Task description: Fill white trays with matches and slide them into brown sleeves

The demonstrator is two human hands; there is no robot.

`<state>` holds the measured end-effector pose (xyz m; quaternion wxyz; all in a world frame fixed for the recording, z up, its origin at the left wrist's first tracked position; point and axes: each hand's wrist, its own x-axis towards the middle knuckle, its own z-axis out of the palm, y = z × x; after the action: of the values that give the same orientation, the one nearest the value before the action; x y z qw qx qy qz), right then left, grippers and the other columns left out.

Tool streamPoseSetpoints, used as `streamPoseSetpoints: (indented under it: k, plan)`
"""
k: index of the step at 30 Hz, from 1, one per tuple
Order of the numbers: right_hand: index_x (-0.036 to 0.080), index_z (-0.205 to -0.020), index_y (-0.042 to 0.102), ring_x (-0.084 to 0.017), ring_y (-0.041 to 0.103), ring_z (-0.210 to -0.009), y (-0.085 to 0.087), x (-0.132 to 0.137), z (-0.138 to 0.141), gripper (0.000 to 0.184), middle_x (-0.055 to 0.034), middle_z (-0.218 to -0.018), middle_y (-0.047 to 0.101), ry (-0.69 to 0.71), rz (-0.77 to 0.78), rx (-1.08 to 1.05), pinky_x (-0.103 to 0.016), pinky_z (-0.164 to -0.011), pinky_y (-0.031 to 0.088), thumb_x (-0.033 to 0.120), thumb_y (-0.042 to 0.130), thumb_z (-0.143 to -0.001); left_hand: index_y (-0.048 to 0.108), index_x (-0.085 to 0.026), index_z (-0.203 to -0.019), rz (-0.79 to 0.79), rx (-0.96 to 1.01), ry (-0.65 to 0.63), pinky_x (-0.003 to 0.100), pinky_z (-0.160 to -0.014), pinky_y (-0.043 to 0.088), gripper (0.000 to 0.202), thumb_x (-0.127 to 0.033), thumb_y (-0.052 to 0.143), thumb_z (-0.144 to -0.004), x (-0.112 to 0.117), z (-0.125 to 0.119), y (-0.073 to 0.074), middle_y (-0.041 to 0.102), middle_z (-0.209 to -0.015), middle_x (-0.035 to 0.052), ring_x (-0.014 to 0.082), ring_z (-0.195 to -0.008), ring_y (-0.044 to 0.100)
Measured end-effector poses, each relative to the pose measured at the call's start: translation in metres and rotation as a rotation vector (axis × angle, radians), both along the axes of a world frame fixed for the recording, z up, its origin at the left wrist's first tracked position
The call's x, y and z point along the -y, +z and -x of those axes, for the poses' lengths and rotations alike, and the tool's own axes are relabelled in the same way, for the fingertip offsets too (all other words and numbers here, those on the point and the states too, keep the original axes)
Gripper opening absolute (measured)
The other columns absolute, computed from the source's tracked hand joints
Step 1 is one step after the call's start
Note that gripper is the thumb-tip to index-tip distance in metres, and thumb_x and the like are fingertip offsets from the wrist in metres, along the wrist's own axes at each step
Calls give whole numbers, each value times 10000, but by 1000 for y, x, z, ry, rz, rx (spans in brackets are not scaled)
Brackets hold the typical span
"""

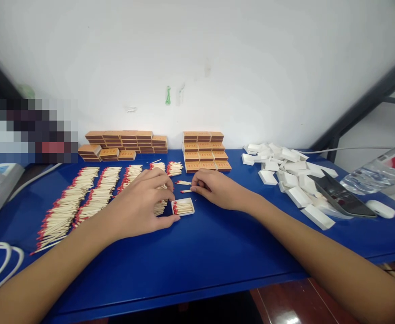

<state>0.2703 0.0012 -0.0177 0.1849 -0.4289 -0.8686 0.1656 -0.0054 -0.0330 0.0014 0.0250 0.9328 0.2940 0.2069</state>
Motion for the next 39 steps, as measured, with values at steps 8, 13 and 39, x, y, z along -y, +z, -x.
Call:
streamPoseSetpoints:
  k: [8, 13, 39]
  plan:
    - [203, -1223, 751, -195, 595, -877, -12, -7, 9, 230, -74, -1041, 643, 83, -109, -59, -329, -801, 455, 196, 557, -1101, 787, -220, -931, 13, 4, -6, 499, -1056, 511, 217, -429, 840, -905, 0, -1, 0, 736, -1108, 73, 293, -1138, 647]
    - [218, -1316, 764, -207, 593, -878, -15, -7, 6, 305, -76, -1023, 616, 85, -172, -35, -341, -797, 453, 246, 526, -1127, 784, -218, -936, 5, 7, 3, 496, -1025, 520, 232, -442, 837, -904, -1, 1, 0, 734, -1095, 75, 296, -1128, 641]
    - [180, -983, 694, -172, 544, -807, 3, -2, 6, 79, -23, -898, 609, 32, 56, 19, -299, -749, 411, 202, 682, -1058, 788, -209, -957, 7, -9, 5, 487, -1020, 508, 244, -448, 822, -928, -1, 1, 0, 730, -1100, 72, 290, -1128, 636]
